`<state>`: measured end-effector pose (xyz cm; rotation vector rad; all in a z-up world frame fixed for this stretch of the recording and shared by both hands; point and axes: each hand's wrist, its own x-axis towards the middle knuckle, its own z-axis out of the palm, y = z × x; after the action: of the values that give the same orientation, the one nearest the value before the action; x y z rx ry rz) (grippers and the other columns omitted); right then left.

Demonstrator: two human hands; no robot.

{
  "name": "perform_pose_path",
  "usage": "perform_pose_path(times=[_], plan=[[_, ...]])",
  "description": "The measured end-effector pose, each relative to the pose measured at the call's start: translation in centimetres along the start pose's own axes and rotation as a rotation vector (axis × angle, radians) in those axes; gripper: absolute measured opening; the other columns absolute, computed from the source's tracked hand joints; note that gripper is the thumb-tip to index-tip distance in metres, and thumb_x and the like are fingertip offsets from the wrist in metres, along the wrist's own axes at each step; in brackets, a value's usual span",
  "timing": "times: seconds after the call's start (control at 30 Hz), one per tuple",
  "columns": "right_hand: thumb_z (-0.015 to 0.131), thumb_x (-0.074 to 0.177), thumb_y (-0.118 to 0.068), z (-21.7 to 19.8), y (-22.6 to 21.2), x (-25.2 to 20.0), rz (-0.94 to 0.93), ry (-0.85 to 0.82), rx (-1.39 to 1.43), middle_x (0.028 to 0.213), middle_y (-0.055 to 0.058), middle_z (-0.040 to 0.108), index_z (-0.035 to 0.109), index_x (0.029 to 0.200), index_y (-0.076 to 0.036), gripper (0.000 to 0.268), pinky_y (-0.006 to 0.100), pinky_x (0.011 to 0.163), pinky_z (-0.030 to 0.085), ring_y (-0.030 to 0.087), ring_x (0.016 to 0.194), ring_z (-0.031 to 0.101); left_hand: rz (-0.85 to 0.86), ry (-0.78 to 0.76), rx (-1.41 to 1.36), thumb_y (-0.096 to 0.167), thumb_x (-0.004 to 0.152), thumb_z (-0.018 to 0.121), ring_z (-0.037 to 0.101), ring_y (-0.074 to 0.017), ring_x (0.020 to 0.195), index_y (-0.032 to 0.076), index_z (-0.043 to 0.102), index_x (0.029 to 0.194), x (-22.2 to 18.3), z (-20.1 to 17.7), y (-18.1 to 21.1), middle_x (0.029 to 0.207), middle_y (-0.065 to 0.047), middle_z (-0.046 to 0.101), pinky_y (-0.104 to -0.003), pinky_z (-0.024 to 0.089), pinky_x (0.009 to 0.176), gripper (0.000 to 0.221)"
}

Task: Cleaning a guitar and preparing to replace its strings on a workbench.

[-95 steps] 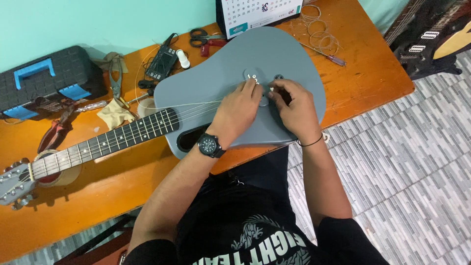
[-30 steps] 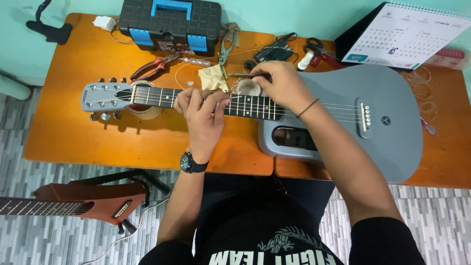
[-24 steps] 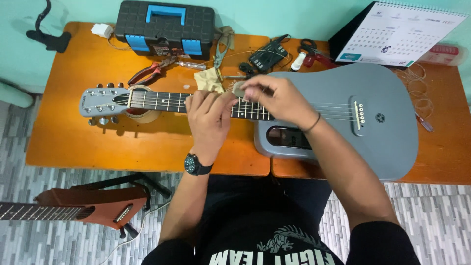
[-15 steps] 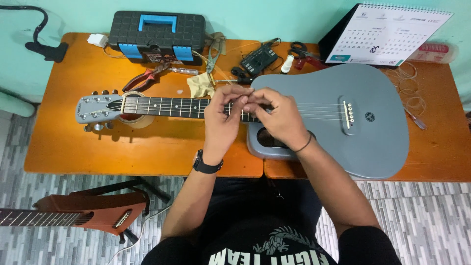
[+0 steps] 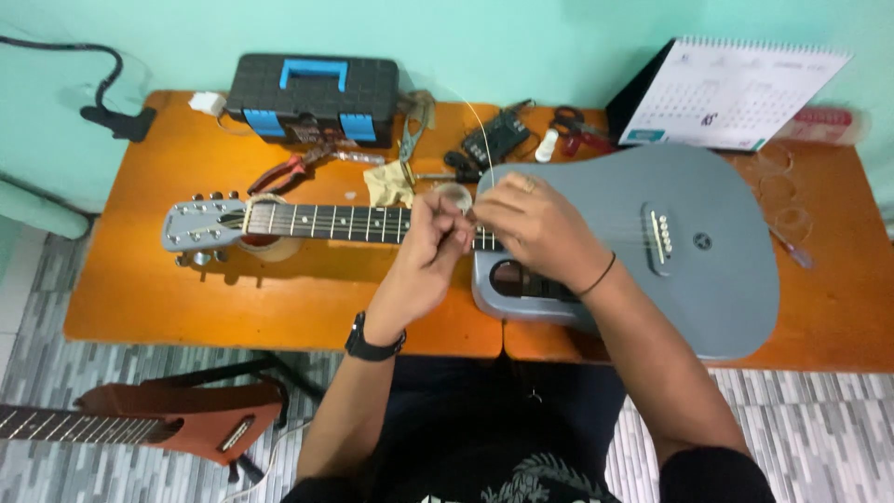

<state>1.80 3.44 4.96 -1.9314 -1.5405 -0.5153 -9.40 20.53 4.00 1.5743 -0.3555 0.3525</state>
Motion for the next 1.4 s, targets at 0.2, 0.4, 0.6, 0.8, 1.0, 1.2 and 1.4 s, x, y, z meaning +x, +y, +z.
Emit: perform_pose_path(times=[0.2,0.4,0.6,0.8,1.0,1.2,1.4], plan=[[0.07,0.1,-0.021,-2.0,-1.5,1.5,-0.069,0.052,-0.158,0.086,-0.001,0.064,0.07,0.092,-0.015,0.01,0.04,0.096,0.046,0.024,0.102,0.061,-0.149,-0.098,0.404,0.012,0.106,0.053,0.072,-0.0408,0.075,0.002,0.062,0.104,-0.1,-1.3,2.2,0.077,-0.021,0.07,-0.042,0.054,0.068,0.014],[0.065,0.103,-0.015,-0.1,0.7,0.1,0.015,0.127,-0.075,0.086,-0.001,0.062,0.074,0.099,-0.017,0.01,0.04,0.085,0.051,0.024,0.085,0.061,0.014,-0.196,0.063,0.004,0.106,0.048,0.062,-0.033,0.102,0.003,0.07,0.091,-0.5,-3.5,2.0,0.104,-0.017,0.066,-0.048,0.044,0.099,0.026],[0.062,0.104,-0.012,-0.7,0.3,1.1,-0.032,0.228,-0.068,0.09,0.0,0.06,0.077,0.106,-0.018,0.016,0.042,0.082,0.046,0.025,0.082,0.057,-0.009,-0.189,0.198,-0.002,0.103,0.049,0.067,-0.0342,0.092,-0.001,0.07,0.09,-0.8,-3.6,4.0,0.097,-0.019,0.069,-0.047,0.048,0.09,0.024],[0.065,0.103,-0.012,0.1,0.6,2.9,-0.069,0.251,-0.054,0.091,-0.002,0.06,0.078,0.103,-0.02,0.015,0.039,0.087,0.044,0.024,0.089,0.057,-0.083,-0.116,-0.43,0.025,0.113,0.031,0.031,-0.0074,0.066,-0.003,0.051,0.117,-1.5,-2.6,-0.4,0.075,0.004,0.032,-0.026,0.036,0.063,0.035],[0.058,0.105,-0.012,2.0,1.1,2.3,-0.023,0.148,-0.007,0.088,0.003,0.061,0.075,0.113,-0.015,0.02,0.04,0.081,0.045,0.026,0.081,0.058,0.116,0.215,-0.843,0.025,0.109,0.047,0.07,-0.0322,0.112,0.008,0.05,0.089,-0.2,-2.1,1.7,0.113,-0.025,0.07,-0.043,0.054,0.099,0.027],[0.055,0.102,-0.009,2.9,-0.6,2.8,-0.239,0.067,-0.18,0.087,0.005,0.055,0.068,0.107,-0.012,0.014,0.041,0.073,0.044,0.026,0.075,0.054,0.138,0.347,-0.579,0.029,0.113,0.035,0.042,-0.0422,0.148,0.011,0.05,0.088,0.7,-2.3,2.1,0.155,-0.027,0.046,-0.055,0.031,0.124,0.034],[0.06,0.099,-0.011,2.0,-1.7,3.3,-0.405,0.034,-0.193,0.078,0.0,0.047,0.063,0.08,-0.011,0.019,0.036,0.065,0.04,0.023,0.068,0.05,0.146,0.26,0.425,0.012,0.108,0.049,0.068,-0.0457,0.109,0.006,0.065,0.113,-0.1,-2.1,-0.3,0.108,-0.023,0.072,-0.05,0.057,0.09,0.019]])
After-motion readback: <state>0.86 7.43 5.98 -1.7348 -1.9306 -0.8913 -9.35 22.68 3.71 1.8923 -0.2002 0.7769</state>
